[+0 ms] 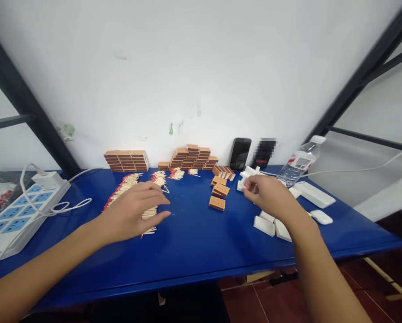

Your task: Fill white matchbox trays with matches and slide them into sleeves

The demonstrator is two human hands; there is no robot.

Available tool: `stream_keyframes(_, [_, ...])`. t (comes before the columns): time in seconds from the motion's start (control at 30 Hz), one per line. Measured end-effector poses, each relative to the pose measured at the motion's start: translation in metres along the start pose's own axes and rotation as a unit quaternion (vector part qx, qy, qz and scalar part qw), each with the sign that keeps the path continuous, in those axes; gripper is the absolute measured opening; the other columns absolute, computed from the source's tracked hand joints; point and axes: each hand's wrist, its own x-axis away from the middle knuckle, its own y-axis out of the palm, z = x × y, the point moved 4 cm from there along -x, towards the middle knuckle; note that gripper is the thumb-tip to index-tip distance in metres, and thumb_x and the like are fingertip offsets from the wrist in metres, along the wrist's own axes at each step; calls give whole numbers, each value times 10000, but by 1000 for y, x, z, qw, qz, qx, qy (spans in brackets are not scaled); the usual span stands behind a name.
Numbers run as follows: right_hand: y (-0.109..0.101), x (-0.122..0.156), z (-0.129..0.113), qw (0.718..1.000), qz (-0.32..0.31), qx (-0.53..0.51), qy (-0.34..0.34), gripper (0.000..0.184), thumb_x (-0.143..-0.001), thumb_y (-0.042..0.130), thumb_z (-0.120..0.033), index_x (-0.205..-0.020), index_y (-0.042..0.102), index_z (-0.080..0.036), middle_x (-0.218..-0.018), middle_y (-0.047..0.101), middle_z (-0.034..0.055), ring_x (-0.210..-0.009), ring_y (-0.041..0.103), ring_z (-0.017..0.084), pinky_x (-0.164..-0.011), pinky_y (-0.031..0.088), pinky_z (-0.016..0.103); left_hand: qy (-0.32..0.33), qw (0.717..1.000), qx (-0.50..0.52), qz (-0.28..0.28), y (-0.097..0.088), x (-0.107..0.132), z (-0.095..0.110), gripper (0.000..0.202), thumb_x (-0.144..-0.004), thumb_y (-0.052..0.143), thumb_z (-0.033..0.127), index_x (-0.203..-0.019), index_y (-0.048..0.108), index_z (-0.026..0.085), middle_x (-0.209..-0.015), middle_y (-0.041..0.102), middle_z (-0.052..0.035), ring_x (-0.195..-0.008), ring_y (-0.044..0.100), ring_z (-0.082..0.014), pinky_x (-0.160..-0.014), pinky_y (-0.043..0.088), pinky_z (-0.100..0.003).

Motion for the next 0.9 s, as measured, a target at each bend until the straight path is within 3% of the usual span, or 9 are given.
stream_keyframes(0.13, [-4, -17, -70, 981, -52, -126, -142, 263, -938, 616, -459, -810, 644, -231, -809, 704, 40, -735, 616, 204, -672, 453, 312, -83, 997, 1, -7, -1, 4, -30, 242, -1005, 671, 410, -1122, 771, 223, -942, 775, -75, -992, 690, -269, -866, 579, -437])
stream_keyframes(0.27, [22, -29, -155, 943, -135, -136, -272, 36, -876, 662, -217, -876, 694, -201, -852, 709, 32, -751, 608, 169, -666, 420, 280, -125, 992, 4, 4, 6, 5, -41, 470, -924, 760, 548, -1254, 719, 217, -1027, 767, -76, -1014, 677, -278, -886, 558, -435])
stream_keyframes(0.4, [53, -31, -200, 922, -191, -59, -331, 121, -801, 666, -74, -830, 721, -178, -886, 726, 54, -781, 615, 171, -681, 403, 291, -121, 992, -6, -31, 24, 5, -41, 220, -902, 798, 418, -930, 758, 203, -838, 736, -57, -910, 637, -275, -809, 511, -412])
stream_keyframes(0.47, [61, -35, -198, 908, -233, -84, -337, 141, -789, 680, -74, -858, 745, -178, -871, 729, 44, -763, 622, 166, -673, 417, 287, -129, 991, 6, -34, 31, 6, -40, 176, -864, 834, 362, -845, 745, 212, -784, 718, -37, -863, 627, -258, -786, 497, -397])
stream_keyframes(0.57, [69, -56, -169, 895, -274, -189, -297, 196, -871, 704, -204, -1054, 773, -189, -856, 748, 25, -752, 660, 161, -687, 479, 273, -126, 991, 33, -35, 37, 10, -36, 244, -853, 863, 408, -971, 772, 215, -834, 728, -35, -894, 627, -254, -826, 508, -408])
stream_keyframes(0.63, [72, -85, -136, 944, -169, -175, -223, 173, -928, 657, -244, -1031, 770, -162, -897, 771, 64, -805, 683, 187, -741, 504, 297, -107, 993, 42, -24, 38, 12, -32, 273, -861, 863, 422, -1022, 779, 217, -862, 716, -39, -903, 623, -247, -851, 514, -412])
stream_keyframes(0.7, [78, -112, -109, 977, -62, -84, -185, 217, -941, 636, -205, -1104, 759, -133, -1097, 778, 138, -976, 696, 238, -860, 508, 342, -80, 996, 41, 0, 39, 15, -28, 290, -870, 859, 410, -1042, 773, 193, -907, 717, -54, -927, 627, -244, -865, 514, -411])
stream_keyframes(0.8, [97, -137, -88, 982, -46, -5, -184, 284, -956, 667, -214, -1215, 733, -118, -1277, 727, 198, -1166, 661, 295, -993, 481, 378, -57, 998, 31, 16, 40, 20, -26, 291, -899, 833, 402, -1058, 765, 168, -927, 714, -62, -946, 623, -243, -873, 513, -414])
stream_keyframes(0.9, [109, -145, -83, 983, -58, 11, -172, 191, -954, 683, -194, -1115, 753, -120, -1220, 731, 199, -1160, 658, 304, -984, 471, 360, -64, 997, 40, 23, 38, 23, -26, 284, -921, 813, 400, -1076, 756, 168, -953, 715, -59, -970, 621, -238, -887, 513, -413])
